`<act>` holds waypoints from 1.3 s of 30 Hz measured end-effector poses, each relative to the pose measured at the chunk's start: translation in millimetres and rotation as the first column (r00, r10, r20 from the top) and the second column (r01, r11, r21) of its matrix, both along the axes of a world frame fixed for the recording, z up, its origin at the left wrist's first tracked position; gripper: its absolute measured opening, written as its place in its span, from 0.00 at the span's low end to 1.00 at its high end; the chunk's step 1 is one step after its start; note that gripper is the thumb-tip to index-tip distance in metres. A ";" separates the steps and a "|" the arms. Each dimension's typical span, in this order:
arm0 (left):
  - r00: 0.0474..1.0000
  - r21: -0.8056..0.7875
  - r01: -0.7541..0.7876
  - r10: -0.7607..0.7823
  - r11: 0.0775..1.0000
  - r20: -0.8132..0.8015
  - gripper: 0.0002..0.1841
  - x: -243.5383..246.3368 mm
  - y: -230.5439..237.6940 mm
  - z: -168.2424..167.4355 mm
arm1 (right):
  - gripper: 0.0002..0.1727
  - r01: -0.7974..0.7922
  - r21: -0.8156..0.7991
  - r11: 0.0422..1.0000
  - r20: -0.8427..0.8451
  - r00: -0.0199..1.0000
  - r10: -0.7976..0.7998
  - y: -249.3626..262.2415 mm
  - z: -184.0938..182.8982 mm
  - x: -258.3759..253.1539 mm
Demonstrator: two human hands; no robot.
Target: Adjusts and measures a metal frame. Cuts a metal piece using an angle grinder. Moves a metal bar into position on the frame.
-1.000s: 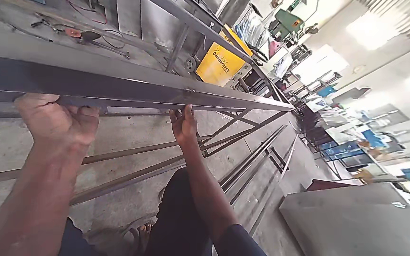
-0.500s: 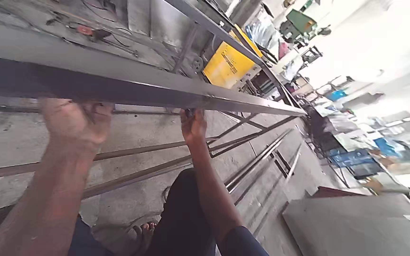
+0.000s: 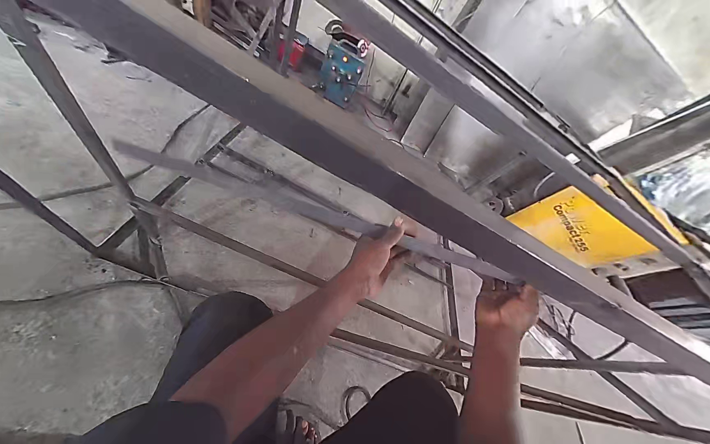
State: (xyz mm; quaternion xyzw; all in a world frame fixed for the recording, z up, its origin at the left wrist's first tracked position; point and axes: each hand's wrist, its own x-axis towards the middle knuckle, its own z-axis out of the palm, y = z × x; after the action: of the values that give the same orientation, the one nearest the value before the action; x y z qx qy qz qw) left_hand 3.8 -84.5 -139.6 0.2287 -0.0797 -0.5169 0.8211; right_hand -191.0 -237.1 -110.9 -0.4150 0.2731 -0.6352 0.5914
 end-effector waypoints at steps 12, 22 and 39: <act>0.987 0.216 -0.073 0.103 0.974 -0.128 0.23 4.7 33.3 -18.2 | 0.17 -0.190 0.148 0.970 -0.076 0.976 0.203 -44.8 -19.1 18.6; 0.931 0.504 -0.320 0.365 0.802 0.009 0.17 77.4 100.3 -4.6 | 0.23 -0.448 0.442 0.777 0.005 0.868 0.497 11.7 -53.2 112.5; 0.588 0.980 -0.162 0.785 -0.118 0.192 0.38 20.2 360.7 158.7 | 0.22 -0.194 0.974 0.115 0.055 0.701 0.711 297.6 96.6 84.3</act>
State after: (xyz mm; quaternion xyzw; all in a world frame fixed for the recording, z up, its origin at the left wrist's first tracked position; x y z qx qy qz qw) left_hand 24.1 276.2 19.2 0.5735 0.5697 -0.1116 0.5780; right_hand -106.7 60.5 -14.3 -0.1773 0.5653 -0.0141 0.8055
